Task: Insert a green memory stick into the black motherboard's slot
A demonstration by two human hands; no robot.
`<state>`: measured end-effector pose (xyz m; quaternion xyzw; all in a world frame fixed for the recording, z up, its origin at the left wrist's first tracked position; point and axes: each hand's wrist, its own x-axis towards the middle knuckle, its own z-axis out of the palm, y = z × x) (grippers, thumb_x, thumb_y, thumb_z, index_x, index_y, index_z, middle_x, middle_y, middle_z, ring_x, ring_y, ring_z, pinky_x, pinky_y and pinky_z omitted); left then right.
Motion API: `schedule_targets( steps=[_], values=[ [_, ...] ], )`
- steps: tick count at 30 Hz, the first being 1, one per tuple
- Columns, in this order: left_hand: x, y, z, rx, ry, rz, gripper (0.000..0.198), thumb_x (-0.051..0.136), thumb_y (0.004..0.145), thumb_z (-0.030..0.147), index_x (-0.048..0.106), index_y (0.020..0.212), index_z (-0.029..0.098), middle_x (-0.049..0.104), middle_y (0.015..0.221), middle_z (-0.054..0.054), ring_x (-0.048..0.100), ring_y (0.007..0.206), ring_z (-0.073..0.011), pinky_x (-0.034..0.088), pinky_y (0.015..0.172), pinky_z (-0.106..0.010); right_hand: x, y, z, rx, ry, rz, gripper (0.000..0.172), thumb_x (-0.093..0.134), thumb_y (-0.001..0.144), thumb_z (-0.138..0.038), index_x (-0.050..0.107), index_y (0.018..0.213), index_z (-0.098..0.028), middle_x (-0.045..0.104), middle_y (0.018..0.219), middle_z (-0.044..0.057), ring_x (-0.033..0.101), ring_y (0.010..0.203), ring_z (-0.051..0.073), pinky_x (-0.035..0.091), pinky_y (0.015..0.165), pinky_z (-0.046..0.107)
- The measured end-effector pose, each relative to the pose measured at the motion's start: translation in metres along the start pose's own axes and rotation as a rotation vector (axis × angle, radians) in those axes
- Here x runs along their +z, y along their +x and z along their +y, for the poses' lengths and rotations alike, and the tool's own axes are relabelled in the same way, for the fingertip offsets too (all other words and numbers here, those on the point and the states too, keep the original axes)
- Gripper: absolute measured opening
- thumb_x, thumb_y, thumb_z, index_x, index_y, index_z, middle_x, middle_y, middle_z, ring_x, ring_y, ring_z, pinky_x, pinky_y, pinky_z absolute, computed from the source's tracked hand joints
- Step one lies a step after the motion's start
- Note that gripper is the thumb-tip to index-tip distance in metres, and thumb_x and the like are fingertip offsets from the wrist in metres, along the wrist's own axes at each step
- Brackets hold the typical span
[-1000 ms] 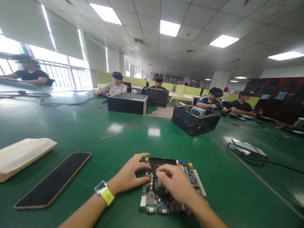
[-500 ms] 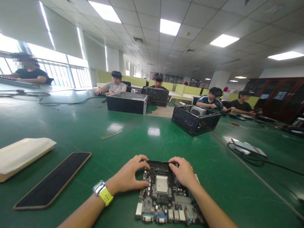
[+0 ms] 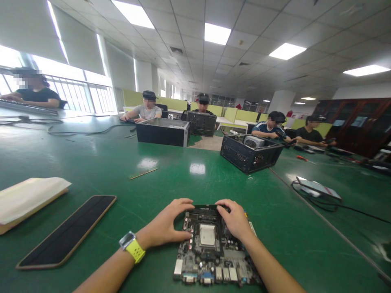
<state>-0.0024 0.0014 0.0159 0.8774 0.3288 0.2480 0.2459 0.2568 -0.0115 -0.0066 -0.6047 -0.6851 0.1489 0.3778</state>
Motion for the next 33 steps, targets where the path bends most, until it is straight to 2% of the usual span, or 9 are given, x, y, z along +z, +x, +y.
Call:
schedule_targets(
  steps=[9, 33],
  values=[
    [0.0007, -0.0006, -0.0004, 0.01, -0.027, 0.018, 0.071, 0.077, 0.067, 0.035, 0.046, 0.13, 0.023, 0.045, 0.134, -0.01, 0.043, 0.124, -0.0278, 0.032, 0.108, -0.043, -0.0005, 0.0004, -0.0016, 0.017, 0.016, 0.009, 0.022, 0.05, 0.082, -0.029, 0.07, 0.091, -0.024, 0.069, 0.095, 0.001, 0.059, 0.092, 0.018, 0.04, 0.086, 0.03],
    [0.0009, -0.001, -0.0012, 0.011, -0.064, 0.014, 0.07, 0.076, 0.067, 0.039, 0.048, 0.13, 0.024, 0.046, 0.134, -0.01, 0.042, 0.124, -0.0292, 0.031, 0.108, -0.046, -0.0013, -0.0001, -0.0036, 0.03, 0.02, 0.007, 0.023, 0.051, 0.081, -0.03, 0.071, 0.09, -0.023, 0.07, 0.094, 0.003, 0.06, 0.091, 0.019, 0.041, 0.087, 0.031]
  ],
)
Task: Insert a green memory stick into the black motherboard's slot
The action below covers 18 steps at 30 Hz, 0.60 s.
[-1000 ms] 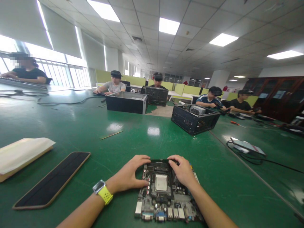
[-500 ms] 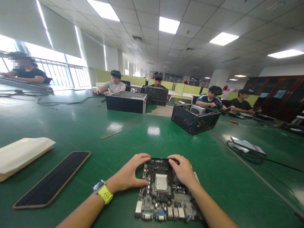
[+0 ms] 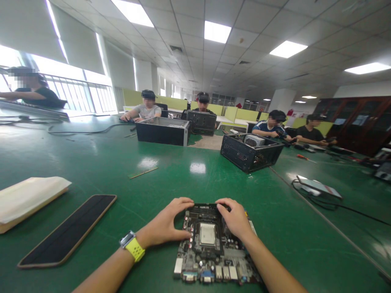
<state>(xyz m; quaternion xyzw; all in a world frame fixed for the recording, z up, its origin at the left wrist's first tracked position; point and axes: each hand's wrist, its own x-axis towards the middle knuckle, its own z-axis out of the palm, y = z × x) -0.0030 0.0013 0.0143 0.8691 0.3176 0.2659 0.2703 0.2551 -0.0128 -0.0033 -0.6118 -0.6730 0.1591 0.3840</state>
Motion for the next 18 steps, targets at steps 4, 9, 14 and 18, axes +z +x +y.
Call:
schedule_targets(
  steps=[4, 9, 14, 18],
  values=[
    [0.0, 0.0, 0.0, -0.002, 0.001, 0.0, 0.071, 0.076, 0.067, 0.04, 0.047, 0.13, 0.025, 0.045, 0.135, -0.01, 0.042, 0.125, -0.03, 0.031, 0.108, -0.047, 0.0, 0.0, -0.001, 0.002, 0.005, -0.003, 0.024, 0.051, 0.081, -0.03, 0.07, 0.092, -0.022, 0.069, 0.093, 0.003, 0.06, 0.089, 0.018, 0.042, 0.085, 0.03],
    [0.0, 0.0, -0.001, -0.008, 0.006, -0.005, 0.072, 0.076, 0.067, 0.039, 0.046, 0.131, 0.026, 0.044, 0.135, -0.01, 0.041, 0.125, -0.0298, 0.031, 0.108, -0.047, 0.001, 0.0, -0.001, 0.01, -0.007, -0.007, 0.025, 0.05, 0.081, -0.031, 0.07, 0.093, -0.021, 0.069, 0.094, 0.004, 0.06, 0.09, 0.019, 0.043, 0.085, 0.031],
    [0.0, 0.0, 0.001, 0.002, 0.014, 0.005, 0.07, 0.076, 0.068, 0.038, 0.047, 0.13, 0.025, 0.046, 0.134, -0.01, 0.042, 0.125, -0.0298, 0.031, 0.107, -0.047, 0.0, 0.001, -0.001, 0.016, -0.042, -0.015, 0.024, 0.051, 0.081, -0.031, 0.069, 0.094, -0.022, 0.069, 0.095, 0.004, 0.059, 0.091, 0.019, 0.041, 0.086, 0.031],
    [0.001, 0.001, 0.0, 0.016, 0.025, 0.063, 0.064, 0.075, 0.069, 0.036, 0.049, 0.127, 0.024, 0.049, 0.132, -0.009, 0.044, 0.123, -0.0282, 0.034, 0.107, -0.045, -0.011, -0.005, -0.024, -0.052, -0.166, 0.047, 0.019, 0.052, 0.081, -0.03, 0.068, 0.089, -0.022, 0.067, 0.097, 0.005, 0.055, 0.096, 0.02, 0.038, 0.088, 0.033]
  ],
)
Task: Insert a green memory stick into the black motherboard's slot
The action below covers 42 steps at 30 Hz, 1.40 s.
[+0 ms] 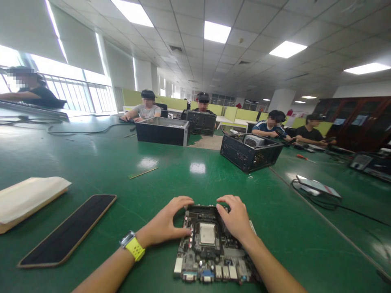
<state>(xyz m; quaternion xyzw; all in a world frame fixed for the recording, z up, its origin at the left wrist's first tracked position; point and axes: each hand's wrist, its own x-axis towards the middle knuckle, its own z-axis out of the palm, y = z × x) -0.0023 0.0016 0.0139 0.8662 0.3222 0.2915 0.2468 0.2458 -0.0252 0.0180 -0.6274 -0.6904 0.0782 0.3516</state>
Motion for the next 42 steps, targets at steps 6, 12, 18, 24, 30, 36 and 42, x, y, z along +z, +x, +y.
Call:
schedule_targets(
  steps=[6, 12, 18, 24, 30, 36, 42],
  values=[
    [0.001, 0.002, -0.008, -0.031, 0.057, 0.244, 0.031, 0.058, 0.084, 0.028, 0.054, 0.114, 0.021, 0.059, 0.116, -0.007, 0.054, 0.109, -0.0238, 0.044, 0.097, -0.039, 0.003, -0.049, -0.077, -0.252, -0.111, -0.318, 0.033, 0.051, 0.081, -0.054, 0.066, 0.089, -0.025, 0.068, 0.084, 0.004, 0.06, 0.08, 0.022, 0.042, 0.073, 0.032],
    [-0.001, 0.003, -0.011, -0.055, 0.078, 0.296, 0.02, 0.055, 0.086, 0.029, 0.056, 0.104, 0.021, 0.062, 0.103, -0.005, 0.058, 0.097, -0.0214, 0.049, 0.087, -0.036, 0.031, -0.078, -0.108, -0.223, -0.382, -0.554, 0.032, 0.054, 0.075, -0.049, 0.066, 0.085, -0.022, 0.068, 0.073, 0.011, 0.064, 0.068, 0.031, 0.047, 0.06, 0.04],
    [0.0, 0.002, -0.01, -0.058, 0.086, 0.257, 0.019, 0.055, 0.085, 0.028, 0.058, 0.103, 0.021, 0.063, 0.1, -0.004, 0.059, 0.093, -0.0205, 0.05, 0.084, -0.035, 0.015, -0.05, -0.072, -0.163, -0.356, -0.42, 0.024, 0.049, 0.078, -0.039, 0.064, 0.083, -0.022, 0.069, 0.076, 0.011, 0.065, 0.071, 0.029, 0.046, 0.061, 0.037],
    [0.001, 0.001, -0.009, -0.056, 0.098, 0.198, 0.02, 0.056, 0.085, 0.026, 0.058, 0.104, 0.022, 0.063, 0.101, -0.004, 0.059, 0.094, -0.0206, 0.049, 0.086, -0.036, -0.02, 0.002, 0.004, 0.264, -0.6, -0.19, 0.025, 0.042, 0.082, -0.026, 0.063, 0.092, -0.018, 0.069, 0.083, 0.015, 0.066, 0.076, 0.029, 0.045, 0.064, 0.038],
    [0.003, 0.002, -0.011, -0.054, 0.098, 0.165, 0.022, 0.054, 0.086, 0.028, 0.058, 0.107, 0.022, 0.063, 0.102, -0.004, 0.059, 0.094, -0.021, 0.049, 0.086, -0.037, -0.023, 0.001, 0.009, 0.254, -0.615, -0.172, 0.024, 0.044, 0.08, -0.025, 0.065, 0.089, -0.017, 0.069, 0.082, 0.015, 0.066, 0.076, 0.029, 0.044, 0.064, 0.035],
    [0.004, 0.002, -0.007, 0.011, 0.112, 0.105, 0.031, 0.06, 0.083, 0.03, 0.057, 0.113, 0.024, 0.058, 0.118, -0.006, 0.054, 0.11, -0.0239, 0.042, 0.099, -0.04, -0.005, -0.029, -0.039, -0.021, -0.129, -0.413, 0.021, 0.052, 0.078, -0.031, 0.069, 0.081, -0.019, 0.068, 0.065, 0.005, 0.062, 0.06, 0.018, 0.039, 0.054, 0.025],
    [0.006, 0.001, -0.003, 0.019, 0.132, 0.005, 0.066, 0.066, 0.079, 0.043, 0.038, 0.137, 0.028, 0.039, 0.144, -0.009, 0.038, 0.13, -0.029, 0.031, 0.108, -0.048, -0.011, -0.005, -0.01, -0.027, -0.029, -0.111, 0.03, 0.045, 0.085, -0.034, 0.067, 0.101, -0.02, 0.07, 0.094, 0.005, 0.061, 0.087, 0.019, 0.043, 0.079, 0.028]
  ],
)
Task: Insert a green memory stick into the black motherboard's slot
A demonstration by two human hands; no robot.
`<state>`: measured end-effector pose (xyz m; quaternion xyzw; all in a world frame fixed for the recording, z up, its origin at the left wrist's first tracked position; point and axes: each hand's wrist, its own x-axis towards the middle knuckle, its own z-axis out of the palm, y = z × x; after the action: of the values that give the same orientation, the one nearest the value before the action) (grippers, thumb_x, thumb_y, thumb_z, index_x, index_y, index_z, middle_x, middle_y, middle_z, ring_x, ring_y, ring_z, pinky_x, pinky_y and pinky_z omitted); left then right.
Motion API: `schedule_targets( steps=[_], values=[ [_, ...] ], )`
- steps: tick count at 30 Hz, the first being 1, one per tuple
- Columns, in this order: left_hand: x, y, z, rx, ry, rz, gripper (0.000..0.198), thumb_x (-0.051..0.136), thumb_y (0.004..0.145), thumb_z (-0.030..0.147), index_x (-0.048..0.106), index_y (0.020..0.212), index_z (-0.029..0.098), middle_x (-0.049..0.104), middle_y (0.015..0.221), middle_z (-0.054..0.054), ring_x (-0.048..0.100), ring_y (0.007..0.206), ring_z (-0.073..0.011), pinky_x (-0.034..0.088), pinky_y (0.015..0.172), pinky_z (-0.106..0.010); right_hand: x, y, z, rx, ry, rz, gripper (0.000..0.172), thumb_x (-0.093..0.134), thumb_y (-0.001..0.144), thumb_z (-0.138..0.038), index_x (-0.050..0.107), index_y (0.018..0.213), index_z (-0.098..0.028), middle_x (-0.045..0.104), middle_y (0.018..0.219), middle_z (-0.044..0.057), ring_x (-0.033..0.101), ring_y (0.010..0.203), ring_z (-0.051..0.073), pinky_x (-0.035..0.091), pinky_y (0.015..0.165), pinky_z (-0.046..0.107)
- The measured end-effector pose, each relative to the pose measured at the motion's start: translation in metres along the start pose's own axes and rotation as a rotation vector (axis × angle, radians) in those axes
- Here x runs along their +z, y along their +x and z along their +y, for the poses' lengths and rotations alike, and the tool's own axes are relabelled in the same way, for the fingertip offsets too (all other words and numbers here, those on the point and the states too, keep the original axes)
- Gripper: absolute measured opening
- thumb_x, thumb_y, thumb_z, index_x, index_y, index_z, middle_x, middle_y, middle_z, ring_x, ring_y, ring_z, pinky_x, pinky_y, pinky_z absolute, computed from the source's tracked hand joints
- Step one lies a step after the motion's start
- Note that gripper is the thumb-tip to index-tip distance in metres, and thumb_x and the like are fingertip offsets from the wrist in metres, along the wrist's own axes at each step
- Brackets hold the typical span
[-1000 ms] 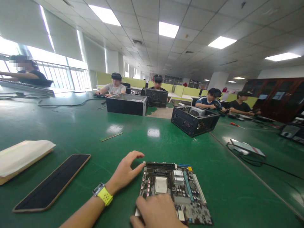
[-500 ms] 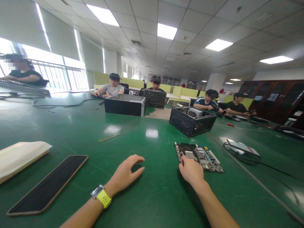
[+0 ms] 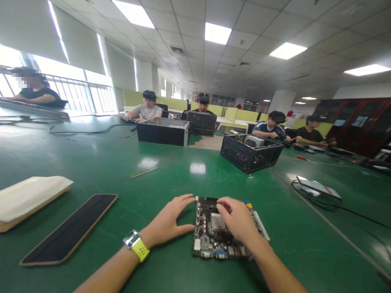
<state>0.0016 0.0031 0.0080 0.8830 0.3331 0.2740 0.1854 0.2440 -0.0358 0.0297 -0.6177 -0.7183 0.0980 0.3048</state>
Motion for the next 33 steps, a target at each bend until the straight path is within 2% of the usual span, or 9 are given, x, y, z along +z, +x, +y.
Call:
schedule_targets(
  steps=[1, 3, 6, 11, 15, 19, 23, 27, 33],
  values=[
    [0.001, 0.001, 0.0, 0.004, 0.001, -0.009, 0.07, 0.066, 0.079, 0.045, 0.035, 0.139, 0.028, 0.036, 0.146, -0.01, 0.036, 0.131, -0.0294, 0.03, 0.108, -0.048, 0.0, 0.007, 0.012, 0.006, -0.048, 0.038, 0.032, 0.046, 0.085, -0.033, 0.066, 0.106, -0.019, 0.068, 0.105, 0.007, 0.059, 0.098, 0.021, 0.041, 0.087, 0.03],
    [0.003, 0.003, 0.0, 0.007, 0.006, -0.021, 0.075, 0.064, 0.079, 0.047, 0.03, 0.142, 0.026, 0.033, 0.148, -0.01, 0.033, 0.133, -0.0295, 0.029, 0.109, -0.048, 0.002, 0.017, 0.034, 0.021, -0.109, 0.029, 0.038, 0.047, 0.084, -0.032, 0.062, 0.115, -0.017, 0.063, 0.118, 0.008, 0.053, 0.111, 0.022, 0.037, 0.095, 0.033],
    [0.006, 0.005, -0.002, 0.004, 0.018, -0.057, 0.082, 0.066, 0.077, 0.048, 0.024, 0.144, 0.024, 0.031, 0.149, -0.011, 0.031, 0.135, -0.0298, 0.027, 0.11, -0.047, 0.009, 0.024, 0.05, 0.072, -0.14, -0.035, 0.035, 0.048, 0.083, -0.032, 0.064, 0.112, -0.021, 0.065, 0.115, 0.005, 0.055, 0.107, 0.022, 0.037, 0.094, 0.034],
    [0.001, 0.001, -0.005, 0.013, -0.003, -0.135, 0.096, 0.073, 0.066, 0.054, 0.026, 0.143, 0.023, 0.032, 0.148, -0.013, 0.029, 0.134, -0.0329, 0.025, 0.11, -0.049, 0.01, 0.018, 0.041, 0.146, -0.128, -0.055, 0.023, 0.052, 0.079, -0.03, 0.072, 0.089, -0.028, 0.071, 0.095, -0.001, 0.061, 0.094, 0.021, 0.039, 0.085, 0.032],
    [-0.003, -0.002, -0.001, 0.045, -0.087, -0.127, 0.083, 0.074, 0.067, 0.045, 0.036, 0.137, 0.024, 0.038, 0.143, -0.011, 0.034, 0.131, -0.033, 0.027, 0.109, -0.048, 0.008, 0.012, 0.035, 0.139, -0.075, -0.087, 0.018, 0.055, 0.074, -0.028, 0.072, 0.079, -0.027, 0.072, 0.085, -0.001, 0.063, 0.085, 0.019, 0.04, 0.077, 0.029],
    [-0.003, -0.002, 0.004, 0.03, -0.115, -0.089, 0.069, 0.072, 0.071, 0.042, 0.043, 0.13, 0.023, 0.039, 0.142, -0.01, 0.036, 0.13, -0.03, 0.029, 0.109, -0.044, 0.011, 0.01, 0.035, 0.1, 0.037, -0.074, 0.017, 0.054, 0.072, -0.023, 0.07, 0.077, -0.022, 0.071, 0.08, 0.001, 0.062, 0.076, 0.017, 0.041, 0.07, 0.025],
    [0.0, -0.002, 0.004, -0.012, -0.064, -0.089, 0.075, 0.07, 0.072, 0.049, 0.038, 0.135, 0.024, 0.043, 0.139, -0.011, 0.039, 0.127, -0.0298, 0.031, 0.107, -0.045, 0.015, 0.01, 0.032, 0.053, 0.072, -0.032, 0.013, 0.054, 0.072, -0.021, 0.067, 0.072, -0.021, 0.067, 0.073, 0.001, 0.058, 0.07, 0.016, 0.041, 0.067, 0.025],
    [0.0, -0.001, 0.005, -0.04, -0.015, -0.034, 0.074, 0.069, 0.073, 0.05, 0.038, 0.135, 0.025, 0.05, 0.131, -0.01, 0.044, 0.12, -0.0304, 0.034, 0.104, -0.047, 0.015, 0.01, 0.029, -0.052, 0.13, 0.024, 0.012, 0.054, 0.076, -0.019, 0.066, 0.076, -0.02, 0.066, 0.078, 0.002, 0.057, 0.077, 0.017, 0.041, 0.073, 0.027],
    [-0.003, 0.002, 0.013, 0.1, -0.051, -0.024, 0.048, 0.067, 0.077, 0.043, 0.053, 0.119, 0.024, 0.049, 0.133, -0.008, 0.041, 0.123, -0.0275, 0.032, 0.106, -0.043, 0.014, 0.008, 0.023, -0.216, 0.182, -0.016, 0.016, 0.052, 0.081, -0.016, 0.066, 0.084, -0.021, 0.066, 0.086, 0.001, 0.056, 0.084, 0.016, 0.04, 0.079, 0.028]
  ],
)
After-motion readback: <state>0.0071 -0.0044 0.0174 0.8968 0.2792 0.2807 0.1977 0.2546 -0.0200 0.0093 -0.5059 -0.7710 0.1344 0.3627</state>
